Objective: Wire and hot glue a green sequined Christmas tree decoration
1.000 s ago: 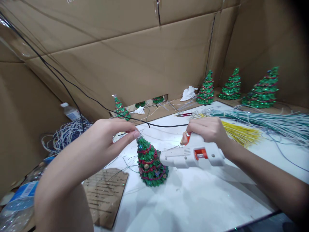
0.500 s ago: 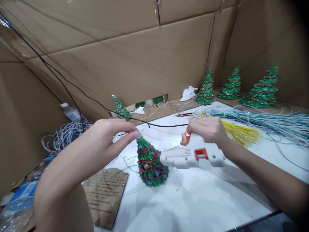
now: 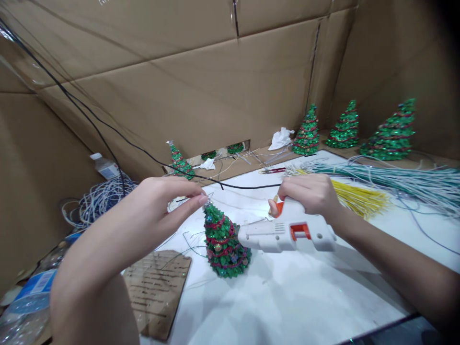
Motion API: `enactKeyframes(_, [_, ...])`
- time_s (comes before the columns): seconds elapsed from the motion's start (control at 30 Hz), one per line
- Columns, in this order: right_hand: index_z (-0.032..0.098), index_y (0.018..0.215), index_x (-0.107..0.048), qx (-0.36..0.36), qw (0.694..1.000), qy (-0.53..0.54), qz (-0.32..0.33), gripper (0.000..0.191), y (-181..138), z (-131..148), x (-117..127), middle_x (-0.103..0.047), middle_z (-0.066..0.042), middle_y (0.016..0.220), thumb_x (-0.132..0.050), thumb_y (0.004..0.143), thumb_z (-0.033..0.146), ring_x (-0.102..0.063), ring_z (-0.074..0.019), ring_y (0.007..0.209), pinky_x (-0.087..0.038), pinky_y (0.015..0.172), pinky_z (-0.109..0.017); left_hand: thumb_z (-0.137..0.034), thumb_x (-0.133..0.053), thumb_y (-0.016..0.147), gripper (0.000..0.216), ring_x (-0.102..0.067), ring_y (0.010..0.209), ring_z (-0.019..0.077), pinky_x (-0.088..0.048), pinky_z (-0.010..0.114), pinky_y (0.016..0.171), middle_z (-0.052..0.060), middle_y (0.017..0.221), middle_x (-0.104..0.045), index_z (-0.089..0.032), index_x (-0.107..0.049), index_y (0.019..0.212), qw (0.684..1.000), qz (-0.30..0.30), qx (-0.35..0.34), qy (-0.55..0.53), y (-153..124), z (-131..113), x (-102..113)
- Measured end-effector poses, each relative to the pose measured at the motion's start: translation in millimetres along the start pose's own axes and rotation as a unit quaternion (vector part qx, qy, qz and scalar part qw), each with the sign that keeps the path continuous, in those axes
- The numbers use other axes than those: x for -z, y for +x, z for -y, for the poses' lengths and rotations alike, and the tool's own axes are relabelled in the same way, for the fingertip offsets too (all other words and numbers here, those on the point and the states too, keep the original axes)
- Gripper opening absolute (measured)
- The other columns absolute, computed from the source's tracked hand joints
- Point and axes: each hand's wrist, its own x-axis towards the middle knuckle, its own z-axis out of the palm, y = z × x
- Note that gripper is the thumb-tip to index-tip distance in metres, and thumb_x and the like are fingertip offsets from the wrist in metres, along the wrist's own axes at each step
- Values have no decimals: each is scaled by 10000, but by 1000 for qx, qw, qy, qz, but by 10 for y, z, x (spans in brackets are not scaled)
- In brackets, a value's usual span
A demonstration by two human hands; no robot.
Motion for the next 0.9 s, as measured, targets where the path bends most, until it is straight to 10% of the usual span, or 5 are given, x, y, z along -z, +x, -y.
enactKeyframes(0.9, [191, 625, -514, -3, 1000, 20, 3, 313, 15, 42, 13, -512, 24, 523, -558, 884, 359, -450, -106, 467, -274, 494, -252, -437, -429, 924, 329, -622, 859, 183, -478, 305, 736, 30, 964, -702, -222, -675, 957, 1000, 1, -5, 5, -10, 3, 0])
